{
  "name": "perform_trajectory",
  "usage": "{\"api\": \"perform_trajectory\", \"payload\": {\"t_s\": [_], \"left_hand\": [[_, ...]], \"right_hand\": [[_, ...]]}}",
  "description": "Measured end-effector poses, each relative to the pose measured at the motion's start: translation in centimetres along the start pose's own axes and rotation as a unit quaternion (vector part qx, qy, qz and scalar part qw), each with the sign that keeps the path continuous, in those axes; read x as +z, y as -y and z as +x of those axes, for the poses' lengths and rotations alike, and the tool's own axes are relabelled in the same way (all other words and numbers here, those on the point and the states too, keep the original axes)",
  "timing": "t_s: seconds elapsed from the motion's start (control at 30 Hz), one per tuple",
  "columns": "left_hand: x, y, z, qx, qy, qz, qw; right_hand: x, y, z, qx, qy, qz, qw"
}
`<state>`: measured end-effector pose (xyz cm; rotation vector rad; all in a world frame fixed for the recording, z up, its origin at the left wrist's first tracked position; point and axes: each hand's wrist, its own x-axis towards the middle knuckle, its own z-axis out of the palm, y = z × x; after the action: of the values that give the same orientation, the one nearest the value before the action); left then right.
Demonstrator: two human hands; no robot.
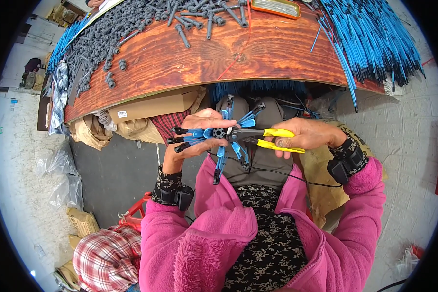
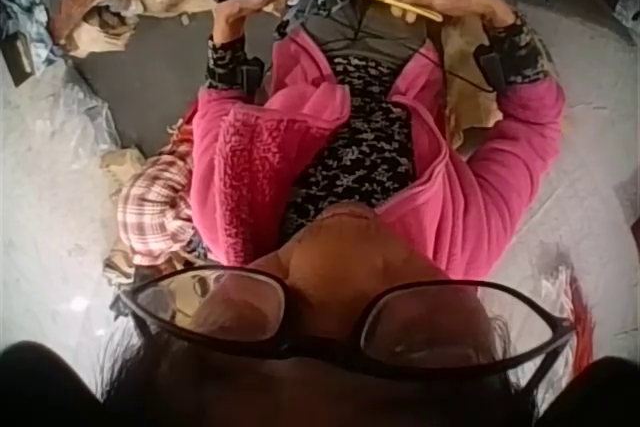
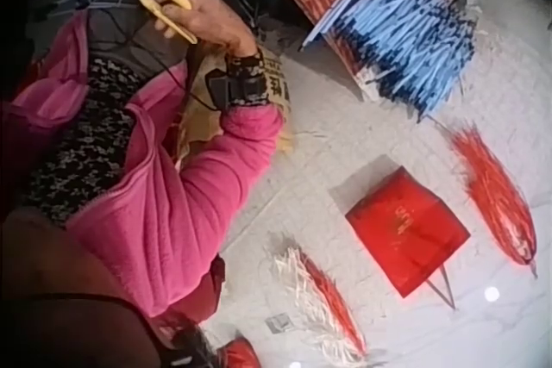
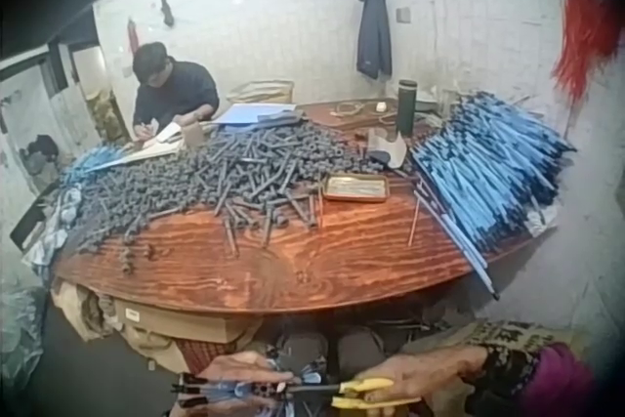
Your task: The person uses yellow-handled shears to trim a red tie on a blue plastic assembly before gathering several blue rods. They then align the rods and thread a wire through them by hand.
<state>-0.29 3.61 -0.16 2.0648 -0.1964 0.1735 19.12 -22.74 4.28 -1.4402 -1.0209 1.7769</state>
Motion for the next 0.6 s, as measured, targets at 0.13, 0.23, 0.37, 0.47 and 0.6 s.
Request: {"api": "perform_trajectory", "payload": {"t_s": [0.13,0.23,0.37,0.47,0.6], "left_hand": [[0.1,-0.1,0.0,0.017,-0.006,-0.013,1.000],[0.0,0.1,0.1,0.031,-0.007,-0.025,0.999],[0.0,0.6,0.2,0.040,0.000,-0.030,0.999],[-0.7,-0.5,0.2,0.062,0.010,0.010,0.998],[-0.6,0.1,0.6,0.044,0.016,0.011,0.999]], "right_hand": [[0.4,0.1,-0.1,0.011,-0.011,-0.031,0.999],[0.8,-0.7,0.3,-0.013,-0.016,-0.015,1.000],[2.0,-2.2,1.1,0.000,-0.041,0.013,0.999],[3.4,-2.4,1.3,-0.007,-0.067,0.016,0.998],[3.2,-2.7,1.2,-0.008,-0.105,0.001,0.994]]}}
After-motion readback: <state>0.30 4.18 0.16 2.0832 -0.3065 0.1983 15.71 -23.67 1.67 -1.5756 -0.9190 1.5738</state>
